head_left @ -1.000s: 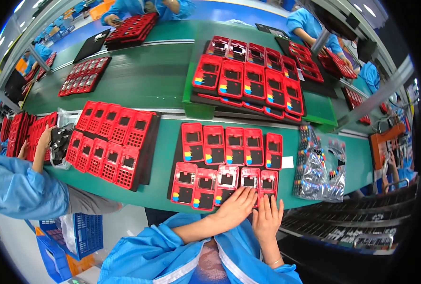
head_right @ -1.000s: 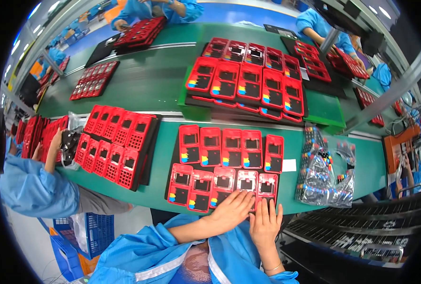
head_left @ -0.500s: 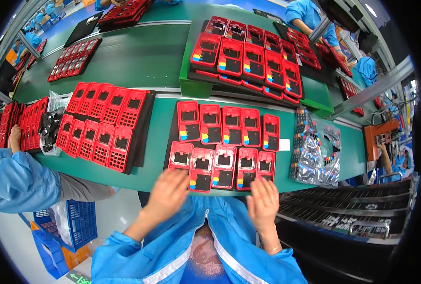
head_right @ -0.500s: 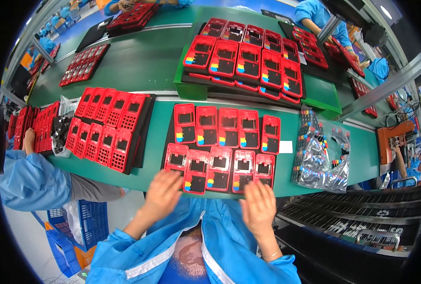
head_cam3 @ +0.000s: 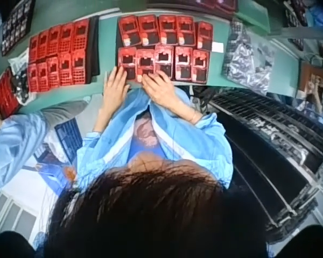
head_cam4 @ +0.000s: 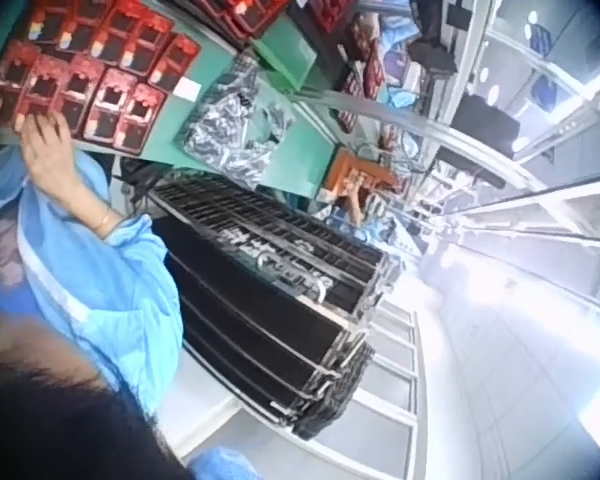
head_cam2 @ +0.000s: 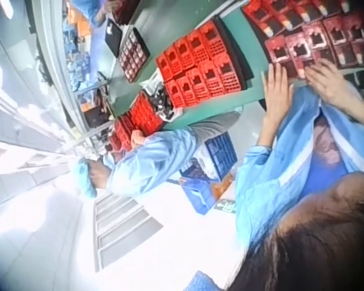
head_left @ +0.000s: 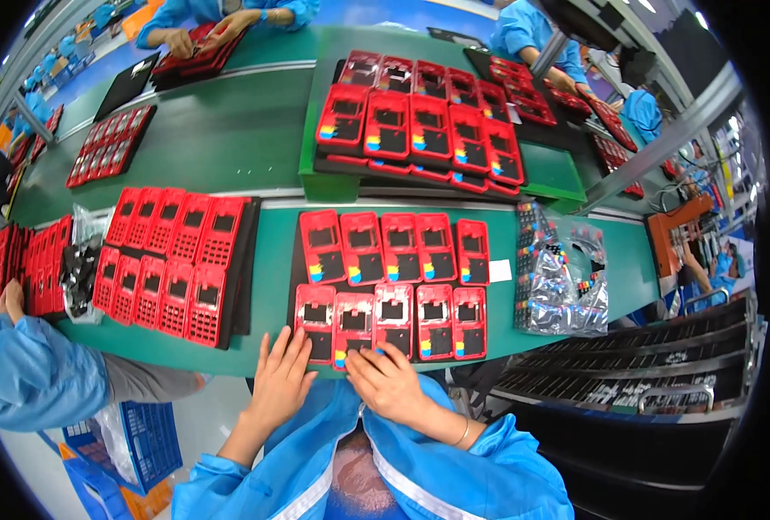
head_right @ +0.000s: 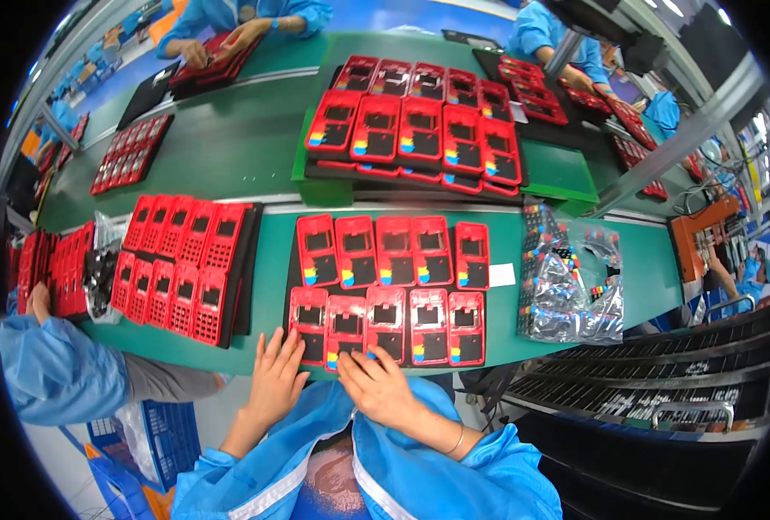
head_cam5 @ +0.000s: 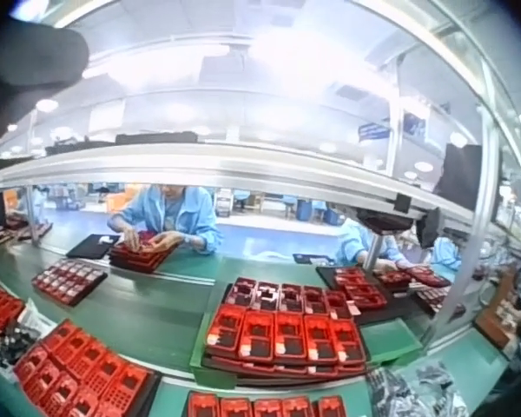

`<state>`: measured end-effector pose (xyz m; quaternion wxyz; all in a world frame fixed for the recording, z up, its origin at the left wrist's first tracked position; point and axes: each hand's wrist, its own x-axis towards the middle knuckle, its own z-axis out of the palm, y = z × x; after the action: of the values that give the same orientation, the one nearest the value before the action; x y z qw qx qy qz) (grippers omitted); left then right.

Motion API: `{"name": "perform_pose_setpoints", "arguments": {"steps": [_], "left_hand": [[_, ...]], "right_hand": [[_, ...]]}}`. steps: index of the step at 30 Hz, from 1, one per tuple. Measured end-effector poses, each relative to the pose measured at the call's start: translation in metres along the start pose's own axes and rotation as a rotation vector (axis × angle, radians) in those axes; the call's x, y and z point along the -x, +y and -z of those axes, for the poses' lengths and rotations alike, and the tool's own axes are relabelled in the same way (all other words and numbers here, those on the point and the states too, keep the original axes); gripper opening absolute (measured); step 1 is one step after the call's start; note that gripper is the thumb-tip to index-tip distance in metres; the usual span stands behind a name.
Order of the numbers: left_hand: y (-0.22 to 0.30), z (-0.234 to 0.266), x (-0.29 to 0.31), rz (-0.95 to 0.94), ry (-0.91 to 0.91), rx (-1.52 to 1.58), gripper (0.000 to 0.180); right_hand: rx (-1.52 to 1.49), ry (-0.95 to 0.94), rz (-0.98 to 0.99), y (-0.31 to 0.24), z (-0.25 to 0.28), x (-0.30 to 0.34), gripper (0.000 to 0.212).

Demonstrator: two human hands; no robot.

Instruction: The person assembles keypads and other components into red electronic housings by hand on a factory assembly line.

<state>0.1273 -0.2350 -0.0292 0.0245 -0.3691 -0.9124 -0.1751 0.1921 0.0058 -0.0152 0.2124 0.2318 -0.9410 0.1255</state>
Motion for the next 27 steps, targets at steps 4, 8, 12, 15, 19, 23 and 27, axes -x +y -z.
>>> {"name": "perform_pose_setpoints", "arguments": {"steps": [4, 8, 12, 15, 19, 23, 27], "left_hand": [[-0.008, -0.005, -0.004, -0.042, 0.007, 0.089, 0.06], [-0.009, 0.004, -0.027, 0.299, 0.274, 0.275, 0.067], [-0.01, 0.005, -0.053, 0.343, 0.094, 0.475, 0.073], [-0.007, 0.006, -0.054, 0.382, 0.13, 0.652, 0.086], [-0.003, 0.014, -0.056, 0.521, 0.101, 1.22, 0.113], [-0.003, 0.021, -0.048, 0.551, 0.096, 1.511, 0.114], [0.023, 0.063, -0.044, 0.521, 0.124, 1.501, 0.109]], "right_hand": [[-0.247, 0.097, -0.149, 0.021, 0.025, -0.005, 0.032], [0.086, 0.317, -0.645, 0.091, 0.054, 0.024, 0.044], [0.057, 0.049, -1.029, 0.129, 0.059, 0.051, 0.058], [-0.14, 0.136, -0.999, 0.125, 0.058, 0.044, 0.064], [-0.417, 0.319, -1.134, 0.141, 0.048, 0.059, 0.066], [-1.264, 0.391, -1.158, 0.136, 0.066, 0.06, 0.057], [-1.224, 0.448, -1.149, 0.115, 0.087, 0.065, 0.059]]}}
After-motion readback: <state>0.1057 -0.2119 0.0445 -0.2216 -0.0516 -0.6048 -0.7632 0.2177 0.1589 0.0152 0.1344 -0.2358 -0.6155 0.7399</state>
